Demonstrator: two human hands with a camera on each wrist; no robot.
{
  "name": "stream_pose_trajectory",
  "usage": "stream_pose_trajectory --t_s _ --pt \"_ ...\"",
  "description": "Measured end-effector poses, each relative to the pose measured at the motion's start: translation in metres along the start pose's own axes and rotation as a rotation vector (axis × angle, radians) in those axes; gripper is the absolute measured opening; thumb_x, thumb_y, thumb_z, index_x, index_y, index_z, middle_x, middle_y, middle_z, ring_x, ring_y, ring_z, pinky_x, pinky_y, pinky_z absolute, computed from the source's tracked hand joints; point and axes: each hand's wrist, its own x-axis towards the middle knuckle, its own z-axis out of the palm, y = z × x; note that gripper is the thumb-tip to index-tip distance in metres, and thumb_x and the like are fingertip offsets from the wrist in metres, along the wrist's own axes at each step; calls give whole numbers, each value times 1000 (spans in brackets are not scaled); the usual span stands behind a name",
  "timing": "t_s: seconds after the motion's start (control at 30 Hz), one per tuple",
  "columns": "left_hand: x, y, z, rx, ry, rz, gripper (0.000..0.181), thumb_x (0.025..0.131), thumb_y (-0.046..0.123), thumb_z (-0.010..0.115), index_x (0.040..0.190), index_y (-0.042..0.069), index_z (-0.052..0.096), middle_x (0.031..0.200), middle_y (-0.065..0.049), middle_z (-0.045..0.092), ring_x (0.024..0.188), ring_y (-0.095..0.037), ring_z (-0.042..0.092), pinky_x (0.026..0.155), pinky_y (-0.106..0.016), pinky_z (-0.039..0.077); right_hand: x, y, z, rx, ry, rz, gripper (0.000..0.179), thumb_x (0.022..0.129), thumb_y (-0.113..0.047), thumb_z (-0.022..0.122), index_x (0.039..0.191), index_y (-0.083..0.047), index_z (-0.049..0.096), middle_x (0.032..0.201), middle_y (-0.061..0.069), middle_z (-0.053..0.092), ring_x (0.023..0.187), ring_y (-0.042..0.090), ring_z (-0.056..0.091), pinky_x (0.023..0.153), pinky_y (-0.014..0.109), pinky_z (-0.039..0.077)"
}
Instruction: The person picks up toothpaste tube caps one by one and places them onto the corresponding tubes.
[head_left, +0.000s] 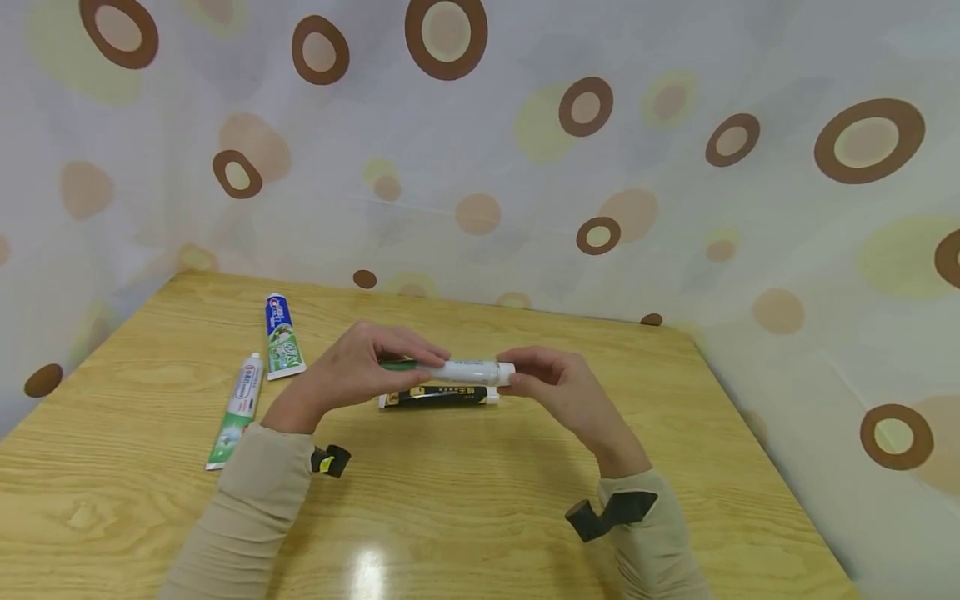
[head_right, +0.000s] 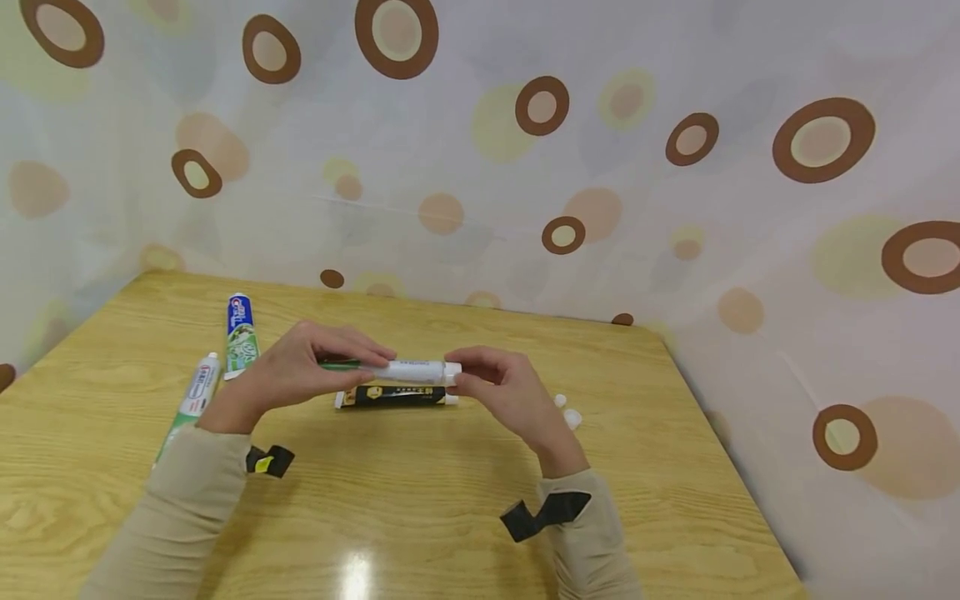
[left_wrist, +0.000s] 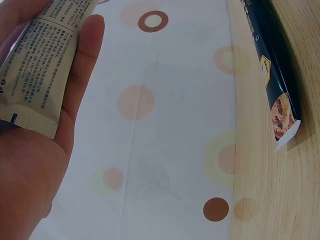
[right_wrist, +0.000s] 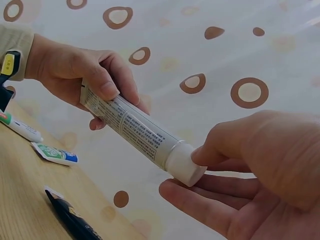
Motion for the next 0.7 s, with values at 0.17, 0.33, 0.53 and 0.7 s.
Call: stream_pose_trajectory --t_s 0.17,0.33,0.53,0.7 --pt "-1 0 0 7 3 4 20 88 9 75 107 15 79 115 -1 74 106 -13 69 81 -27 56 1 0 1 -36 29 -9 27 98 -12 62 123 -2 64 124 17 64 104 18 67 91 30 56" --pt "-1 0 0 3 8 -6 21 88 9 75 107 15 79 115 0 74 106 -12 69 81 -27 56 3 2 1 -17 34 -12 24 100 -12 60 121 -1 63 123 20 62 102 24 69 91 33 56" --pt "-1 -1 0 19 15 -5 21 88 10 76 107 17 79 115 1 74 106 -12 69 80 -27 56 4 3 1 24 11 -13 29 102 -15 56 124 4 59 123 21 60 103 34 68 90 37 57" --pt "-1 -1 1 13 24 3 20 88 11 76 107 17 79 115 1 74 104 -12 69 76 -27 56 2 3 1 -33 26 -15 30 97 -16 65 125 -8 62 127 12 63 111 26 66 91 32 56"
